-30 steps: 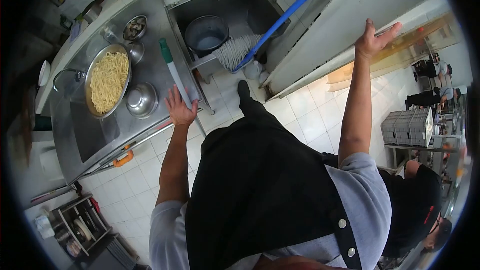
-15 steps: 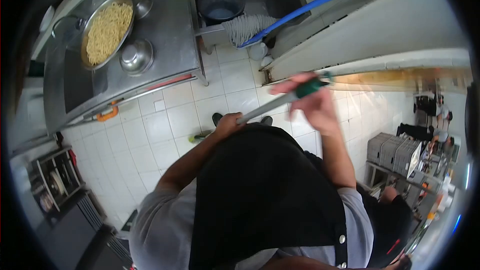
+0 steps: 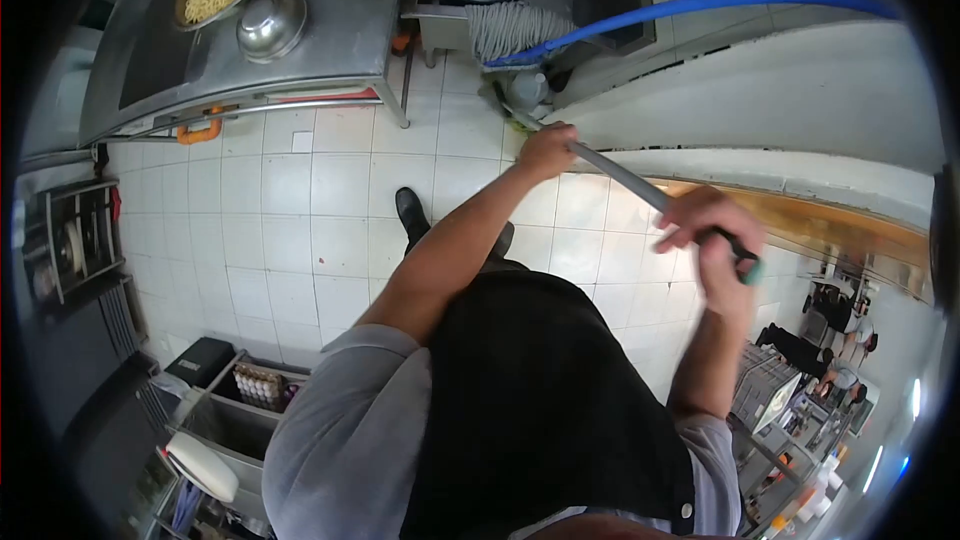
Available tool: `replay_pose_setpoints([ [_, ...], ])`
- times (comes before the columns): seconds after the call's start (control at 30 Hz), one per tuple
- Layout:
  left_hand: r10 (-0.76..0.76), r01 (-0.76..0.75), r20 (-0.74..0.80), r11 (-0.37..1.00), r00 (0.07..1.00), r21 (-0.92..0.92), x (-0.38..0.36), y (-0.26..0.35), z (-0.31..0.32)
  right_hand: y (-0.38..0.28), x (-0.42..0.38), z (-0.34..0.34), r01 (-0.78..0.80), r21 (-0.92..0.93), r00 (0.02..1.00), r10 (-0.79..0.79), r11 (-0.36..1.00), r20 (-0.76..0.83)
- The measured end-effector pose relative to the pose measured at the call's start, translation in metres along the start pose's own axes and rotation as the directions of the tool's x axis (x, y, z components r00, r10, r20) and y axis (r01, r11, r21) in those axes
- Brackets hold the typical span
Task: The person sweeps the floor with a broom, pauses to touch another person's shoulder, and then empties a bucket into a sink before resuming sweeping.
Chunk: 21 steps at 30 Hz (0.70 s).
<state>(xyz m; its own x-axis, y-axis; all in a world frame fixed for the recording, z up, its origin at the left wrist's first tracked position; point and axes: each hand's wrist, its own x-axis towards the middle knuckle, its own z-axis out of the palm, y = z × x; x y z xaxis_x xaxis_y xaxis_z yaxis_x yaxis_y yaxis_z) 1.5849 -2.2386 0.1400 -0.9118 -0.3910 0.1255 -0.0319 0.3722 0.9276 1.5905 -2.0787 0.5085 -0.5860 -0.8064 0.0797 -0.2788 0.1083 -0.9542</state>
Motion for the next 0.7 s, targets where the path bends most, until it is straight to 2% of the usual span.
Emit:
replay_pose_setpoints([
  [0.03, -0.010, 0.010, -0.003, 1.000, 1.000, 0.006, -0.012, -0.007, 0.002, 0.020, -0.001, 0.003, 0.091, -0.073, 0.995, -0.087, 0.993, 0.058],
  [0.1, -0.119, 0.119, -0.007, 0.981, 0.993, 0.152, -0.041, -0.016, -0.004, 0.039, -0.019, 0.000, 0.110, 0.159, 0.994, -0.112, 0.981, 0.004],
  [0.13, -0.083, 0.089, -0.044, 0.981, 0.996, 0.171, -0.065, -0.017, -0.008, 0.043, -0.028, -0.005, 0.126, 0.268, 0.992, -0.128, 0.955, -0.011],
  [0.17, -0.043, 0.058, -0.079, 0.980, 0.996, 0.191, -0.092, -0.016, -0.013, 0.045, -0.033, -0.007, 0.102, 0.308, 0.994, -0.109, 0.946, 0.006],
  [0.23, -0.201, 0.211, -0.064, 0.939, 0.978, 0.271, -0.144, -0.012, -0.032, 0.047, -0.044, -0.005, -0.010, 0.356, 0.999, -0.008, 0.935, 0.050],
  [0.3, -0.260, 0.317, -0.240, 0.916, 0.935, 0.244, -0.181, -0.014, -0.041, 0.056, -0.049, -0.006, -0.100, 0.485, 0.995, 0.076, 0.869, 0.069],
  [0.33, -0.256, 0.321, -0.257, 0.913, 0.932, 0.253, -0.185, -0.019, -0.038, 0.055, -0.050, -0.009, -0.126, 0.540, 0.992, 0.098, 0.832, 0.081],
  [0.4, -0.390, 0.487, -0.363, 0.842, 0.846, 0.230, -0.191, -0.021, -0.040, 0.043, -0.051, -0.032, 0.047, 0.472, 0.982, -0.127, 0.881, 0.138],
  [0.43, -0.317, 0.422, -0.375, 0.874, 0.871, 0.242, -0.183, -0.018, -0.032, 0.033, -0.053, -0.044, 0.135, 0.481, 0.976, -0.201, 0.866, 0.087],
  [0.47, -0.277, 0.389, -0.362, 0.875, 0.890, 0.288, -0.171, 0.000, -0.025, 0.017, -0.048, -0.079, 0.179, 0.391, 0.924, -0.291, 0.903, 0.249],
  [0.5, -0.228, 0.305, -0.272, 0.907, 0.935, 0.291, -0.155, 0.010, -0.018, 0.008, -0.044, -0.104, 0.202, 0.485, 0.842, -0.404, 0.851, 0.357],
  [0.53, -0.244, 0.302, -0.238, 0.919, 0.940, 0.253, -0.135, 0.055, -0.025, -0.001, -0.044, -0.112, 0.270, 0.546, 0.778, -0.514, 0.793, 0.362],
  [0.57, -0.157, 0.215, -0.244, 0.949, 0.957, 0.231, -0.119, 0.054, -0.014, -0.011, -0.032, -0.120, 0.331, 0.531, 0.666, -0.591, 0.780, 0.455],
  [0.6, -0.143, 0.198, -0.257, 0.958, 0.956, 0.206, -0.099, 0.051, -0.004, -0.021, -0.026, -0.109, 0.424, 0.499, 0.630, -0.642, 0.756, 0.438],
  [0.67, -0.128, 0.186, -0.292, 0.966, 0.948, 0.181, -0.087, 0.018, -0.015, -0.022, -0.026, -0.074, 0.393, 0.398, 0.750, -0.539, 0.829, 0.382],
  [0.7, -0.151, 0.202, -0.244, 0.958, 0.958, 0.202, -0.090, -0.016, -0.017, -0.019, -0.022, -0.046, 0.366, 0.361, 0.786, -0.492, 0.858, 0.373],
])
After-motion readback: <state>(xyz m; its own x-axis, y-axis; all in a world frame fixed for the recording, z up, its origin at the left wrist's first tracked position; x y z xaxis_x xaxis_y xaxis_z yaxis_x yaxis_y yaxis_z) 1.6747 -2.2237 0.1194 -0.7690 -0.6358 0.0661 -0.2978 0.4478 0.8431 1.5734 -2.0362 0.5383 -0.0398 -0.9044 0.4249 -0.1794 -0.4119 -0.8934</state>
